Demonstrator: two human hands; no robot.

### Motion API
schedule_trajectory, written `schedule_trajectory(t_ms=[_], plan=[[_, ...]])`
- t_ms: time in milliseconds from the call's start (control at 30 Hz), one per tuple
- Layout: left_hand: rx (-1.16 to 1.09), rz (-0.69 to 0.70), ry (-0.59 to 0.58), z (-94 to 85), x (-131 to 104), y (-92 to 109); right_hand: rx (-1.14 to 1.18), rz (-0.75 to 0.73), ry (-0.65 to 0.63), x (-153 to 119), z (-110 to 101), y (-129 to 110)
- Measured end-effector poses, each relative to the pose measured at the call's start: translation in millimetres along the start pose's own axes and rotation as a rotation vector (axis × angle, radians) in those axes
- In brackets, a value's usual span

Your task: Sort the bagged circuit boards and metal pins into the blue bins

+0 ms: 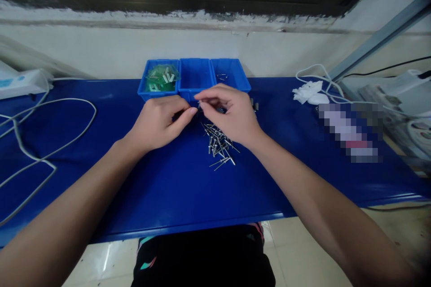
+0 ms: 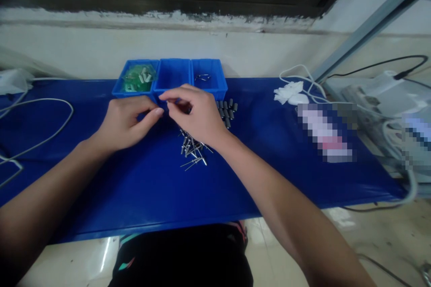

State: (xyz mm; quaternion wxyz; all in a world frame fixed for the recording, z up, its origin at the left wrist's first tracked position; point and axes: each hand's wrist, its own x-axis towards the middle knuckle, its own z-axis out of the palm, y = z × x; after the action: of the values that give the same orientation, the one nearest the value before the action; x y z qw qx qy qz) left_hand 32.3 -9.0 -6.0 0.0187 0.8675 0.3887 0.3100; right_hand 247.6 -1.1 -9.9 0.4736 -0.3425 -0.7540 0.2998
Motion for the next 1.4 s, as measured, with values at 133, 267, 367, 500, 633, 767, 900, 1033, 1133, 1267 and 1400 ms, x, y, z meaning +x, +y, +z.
schedule_trajectory(t_ms=[133, 267, 367, 500, 633, 767, 900, 1033, 1133, 1267, 1400], plan=[[-0.002, -0.024, -0.003, 0.1, 0, -4, 0.275, 0.249, 0.186, 12, -14, 0], [-0.001, -0.033, -0.004, 0.6, 0, -8, 0.363, 0.446, 0.361, 21, -33, 7], [-0.004, -0.03, -0.005, 0.9, 0, -10, 0.426, 0.579, 0.453, 23, -40, 20], [-0.004, -0.04, -0.058, 1.4, -1, -11, 0.448, 0.694, 0.471, 23, -42, 32], [-0.001, -0.047, -0.107, 2.3, -2, -10, 0.354, 0.665, 0.438, 22, -41, 28], [0.004, -0.048, -0.167, 4.8, -2, -9, -0.083, 0.421, 0.288, 15, -34, 19], [0.019, -0.01, -0.21, 9.8, -3, -9, -0.666, 0.249, -0.022, 5, -23, 11], [0.043, 0.032, -0.254, 15.0, -5, -11, -0.852, 0.239, -0.21, -1, -19, 10], [0.047, 0.029, -0.267, 16.5, -5, -11, -0.868, 0.257, -0.231, -1, -19, 10], [0.036, 0.025, -0.275, 16.5, -5, -10, -0.905, 0.279, -0.227, -3, -15, 7], [0.036, 0.008, -0.287, 16.3, -5, -10, -0.98, 0.273, -0.228, -6, -10, 1]])
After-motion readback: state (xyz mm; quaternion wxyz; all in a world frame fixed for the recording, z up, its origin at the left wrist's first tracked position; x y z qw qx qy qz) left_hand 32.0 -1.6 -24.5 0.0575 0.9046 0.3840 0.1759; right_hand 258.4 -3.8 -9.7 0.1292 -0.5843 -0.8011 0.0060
